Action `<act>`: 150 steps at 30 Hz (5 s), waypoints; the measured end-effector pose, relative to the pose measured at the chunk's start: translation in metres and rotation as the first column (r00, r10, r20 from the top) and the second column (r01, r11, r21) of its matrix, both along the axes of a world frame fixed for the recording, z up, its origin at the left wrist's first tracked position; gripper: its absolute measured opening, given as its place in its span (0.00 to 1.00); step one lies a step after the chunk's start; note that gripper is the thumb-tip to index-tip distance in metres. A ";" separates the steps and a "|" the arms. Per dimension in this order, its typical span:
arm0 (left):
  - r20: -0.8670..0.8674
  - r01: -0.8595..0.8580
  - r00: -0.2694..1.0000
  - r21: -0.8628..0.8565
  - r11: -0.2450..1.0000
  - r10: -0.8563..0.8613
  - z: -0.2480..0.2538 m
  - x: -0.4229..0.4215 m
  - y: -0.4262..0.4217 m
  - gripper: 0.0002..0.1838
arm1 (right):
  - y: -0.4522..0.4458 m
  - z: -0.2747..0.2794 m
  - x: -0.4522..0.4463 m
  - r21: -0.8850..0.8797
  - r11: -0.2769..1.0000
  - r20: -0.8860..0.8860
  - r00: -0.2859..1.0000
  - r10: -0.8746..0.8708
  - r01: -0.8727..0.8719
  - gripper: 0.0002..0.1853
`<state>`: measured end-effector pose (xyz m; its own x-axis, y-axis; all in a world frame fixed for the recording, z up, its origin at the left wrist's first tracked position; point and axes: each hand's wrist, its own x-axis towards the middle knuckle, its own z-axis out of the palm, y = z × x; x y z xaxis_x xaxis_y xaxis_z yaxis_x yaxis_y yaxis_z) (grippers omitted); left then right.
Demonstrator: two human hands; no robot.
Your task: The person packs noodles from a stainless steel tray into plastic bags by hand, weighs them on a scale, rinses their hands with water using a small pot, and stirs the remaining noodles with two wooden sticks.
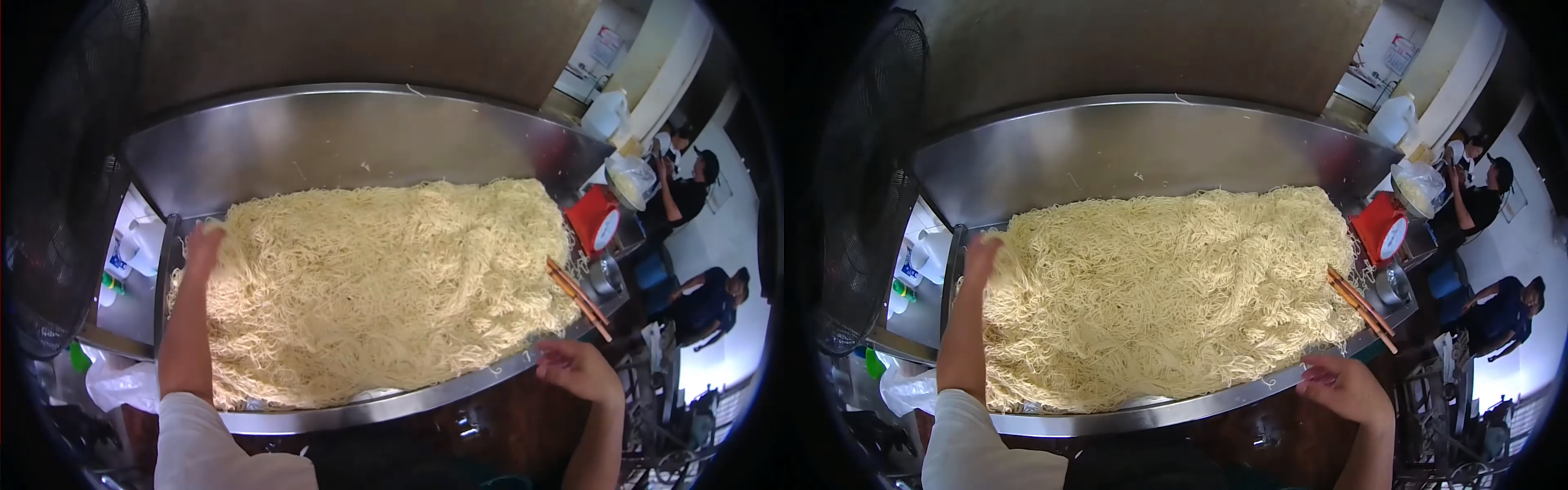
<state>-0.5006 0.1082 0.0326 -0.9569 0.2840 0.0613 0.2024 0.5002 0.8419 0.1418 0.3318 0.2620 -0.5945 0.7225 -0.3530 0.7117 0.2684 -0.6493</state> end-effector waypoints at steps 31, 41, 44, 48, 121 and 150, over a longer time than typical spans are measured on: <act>0.560 0.944 0.319 -0.258 0.205 -0.765 0.002 0.418 0.276 0.47 | 0.221 -0.162 -0.086 0.478 0.694 -0.116 0.744 0.658 -0.538 0.24; 0.101 0.165 0.984 -0.828 0.536 -0.146 -0.097 0.150 0.127 0.31 | 0.253 -0.294 -0.313 0.411 0.658 0.325 0.776 0.541 -0.631 0.29; 0.049 0.156 0.979 -0.807 0.570 -0.200 -0.083 0.165 0.153 0.20 | 0.206 -0.272 -0.291 0.359 0.665 0.273 0.755 0.596 -0.655 0.31; 0.179 0.549 0.793 -0.622 0.558 -0.582 -0.033 0.315 0.164 0.37 | 0.147 -0.225 -0.182 0.210 0.329 0.364 0.386 0.848 -0.921 0.36; 0.134 0.364 0.883 -0.800 0.476 -0.450 -0.015 0.441 0.446 0.33 | 0.457 -0.052 0.208 0.113 0.807 0.436 0.759 0.483 -0.579 0.18; 0.135 0.609 0.686 -0.643 0.463 -0.715 0.016 0.580 0.388 0.36 | 0.431 -0.235 0.241 0.267 0.959 0.167 0.976 -0.142 0.094 0.23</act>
